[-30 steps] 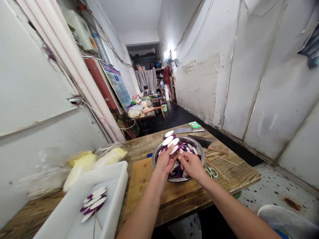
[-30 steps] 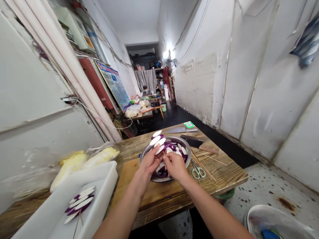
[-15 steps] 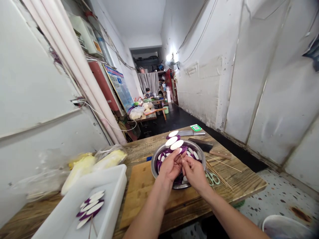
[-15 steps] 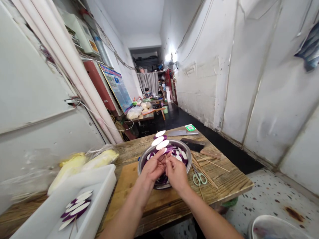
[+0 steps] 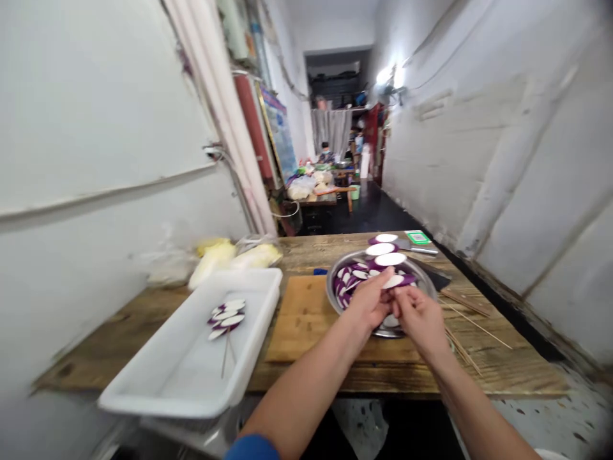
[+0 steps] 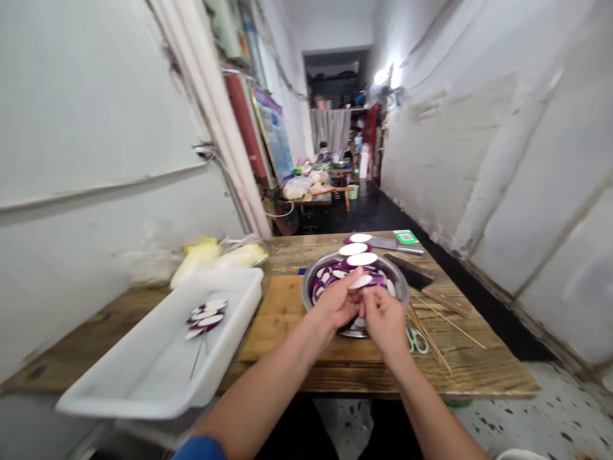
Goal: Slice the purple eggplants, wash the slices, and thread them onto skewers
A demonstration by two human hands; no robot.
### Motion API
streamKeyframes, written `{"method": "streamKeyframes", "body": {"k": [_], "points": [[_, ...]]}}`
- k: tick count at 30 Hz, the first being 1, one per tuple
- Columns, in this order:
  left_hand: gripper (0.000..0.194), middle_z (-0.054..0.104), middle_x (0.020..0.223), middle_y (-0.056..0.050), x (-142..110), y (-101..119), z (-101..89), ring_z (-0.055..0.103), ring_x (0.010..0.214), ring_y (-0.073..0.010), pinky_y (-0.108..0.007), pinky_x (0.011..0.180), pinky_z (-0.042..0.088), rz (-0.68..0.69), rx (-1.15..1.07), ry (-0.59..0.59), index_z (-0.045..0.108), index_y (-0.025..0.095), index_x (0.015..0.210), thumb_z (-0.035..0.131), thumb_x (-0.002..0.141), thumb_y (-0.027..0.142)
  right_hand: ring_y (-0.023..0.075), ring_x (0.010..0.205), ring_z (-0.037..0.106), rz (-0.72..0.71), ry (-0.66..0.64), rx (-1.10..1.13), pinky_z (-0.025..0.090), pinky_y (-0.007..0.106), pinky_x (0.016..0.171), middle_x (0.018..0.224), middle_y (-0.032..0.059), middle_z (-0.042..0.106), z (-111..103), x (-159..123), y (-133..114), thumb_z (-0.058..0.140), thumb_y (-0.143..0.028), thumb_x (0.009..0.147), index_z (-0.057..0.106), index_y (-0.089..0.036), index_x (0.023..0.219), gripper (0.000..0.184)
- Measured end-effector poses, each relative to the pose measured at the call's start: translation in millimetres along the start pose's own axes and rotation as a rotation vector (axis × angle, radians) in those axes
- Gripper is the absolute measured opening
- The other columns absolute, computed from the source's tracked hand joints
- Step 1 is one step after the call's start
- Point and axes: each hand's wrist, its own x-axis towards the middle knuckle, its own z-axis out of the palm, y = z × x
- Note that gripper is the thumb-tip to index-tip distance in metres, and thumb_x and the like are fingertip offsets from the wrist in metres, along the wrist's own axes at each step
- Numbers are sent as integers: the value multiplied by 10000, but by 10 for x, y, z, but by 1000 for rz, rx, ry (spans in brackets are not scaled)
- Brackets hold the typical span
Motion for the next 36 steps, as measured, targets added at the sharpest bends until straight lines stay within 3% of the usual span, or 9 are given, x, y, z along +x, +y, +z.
{"method": "streamKeyframes", "body": {"k": [5,12,20,24,29,32,36], "points": [[195,682,787,-100,84,199,-4,649,619,-165,-278,575,538,145,-100,91,633,88,920,665,736,145,61,317,299,120,-142,-7,198,198,324,404,-58,424,-54,-41,-67,542,-503,776,502,-189,629,349],[218,683,918,-162,87,235,-20,670,606,-180,-317,592,560,50,-63,79,618,70,965,637,748,82,61,312,295,132,-139,-51,190,198,324,391,-55,414,-68,-68,-32,543,-524,771,493,-194,608,371],[181,691,846,-131,54,250,-13,671,644,-193,-335,599,561,17,-49,59,628,78,927,639,746,87,63,330,301,124,-123,-18,194,202,333,432,-49,447,-58,-78,14,531,-526,786,506,-188,652,364],[81,683,756,-109,62,154,-13,640,590,-163,-278,550,539,13,1,8,645,62,825,626,750,85,68,321,286,84,-89,-13,205,208,336,405,-65,411,-43,-69,-26,507,-502,803,483,-201,633,347],[146,686,812,-95,29,102,-16,631,609,-151,-279,570,542,16,53,7,657,81,858,670,737,160,82,346,323,39,-69,8,253,212,361,413,-64,422,-32,-71,-39,471,-468,825,474,-208,630,326],[229,688,821,-88,-20,176,22,642,626,-167,-297,574,549,0,41,8,652,101,890,650,767,295,85,360,341,29,-44,10,266,209,375,420,-60,434,-27,-99,-15,462,-449,835,492,-203,642,314],[311,689,774,-90,-43,298,53,655,646,-196,-333,591,558,88,45,55,644,110,946,604,794,379,84,367,353,40,-46,24,266,206,380,425,-56,450,-22,-134,-13,456,-425,841,501,-199,645,302]]}}
